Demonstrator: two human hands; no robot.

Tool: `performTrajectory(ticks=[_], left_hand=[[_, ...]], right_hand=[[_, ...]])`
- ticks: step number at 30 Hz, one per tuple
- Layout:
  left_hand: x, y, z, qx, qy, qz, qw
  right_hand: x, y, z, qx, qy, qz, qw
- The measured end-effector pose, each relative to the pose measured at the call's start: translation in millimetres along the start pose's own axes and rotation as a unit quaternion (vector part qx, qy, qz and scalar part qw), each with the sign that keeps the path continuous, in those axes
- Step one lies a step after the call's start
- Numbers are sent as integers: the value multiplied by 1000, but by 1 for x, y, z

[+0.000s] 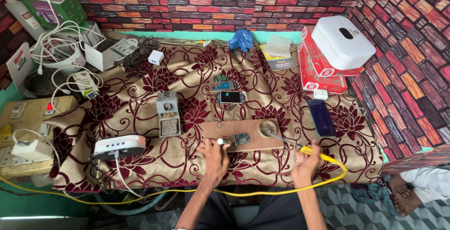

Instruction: The person uses a soldering iron and solder wire to work on a small circuit board placed on a wooden board. They repeatedly apply heat and solder to specific points on the board while holding it steady with their other hand.

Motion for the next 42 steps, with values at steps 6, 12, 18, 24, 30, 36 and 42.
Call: performTrajectory(ticks=[6,12,18,24,30,36,42], left_hand=[[-4,7,2,9,32,-20,999],[-11,14,8,11,15,-11,1000],[-15,19,13,36,41,-20,998],[-13,15,13,52,35,-28,998],[-14,19,12,21,21,-26,999],[-30,26,29,22,7,-40,999],[-29,26,29,20,24,-26,999]], right_hand=[[-57,29,-1,1,-108,39,993],[-65,13,-12,-22,-49,5,999],[-73,15,-17,-78,12,-48,996],[-85,35,-4,-27,34,-15,999],[-96,55,1,-110,-12,-87,990],[-82,34,-9,-38,39,-102,993],[-74,23,-14,-54,-3,-61,997]])
Point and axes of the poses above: each hand's wrist, its own z-axis towards the middle knuckle, its own y-axis out of the back of the hand, x = y × z, the point moved 5 cm from there along z, towards the middle knuckle, and after that the axes turned 6 degrees about -x, right-handed, at the moved point
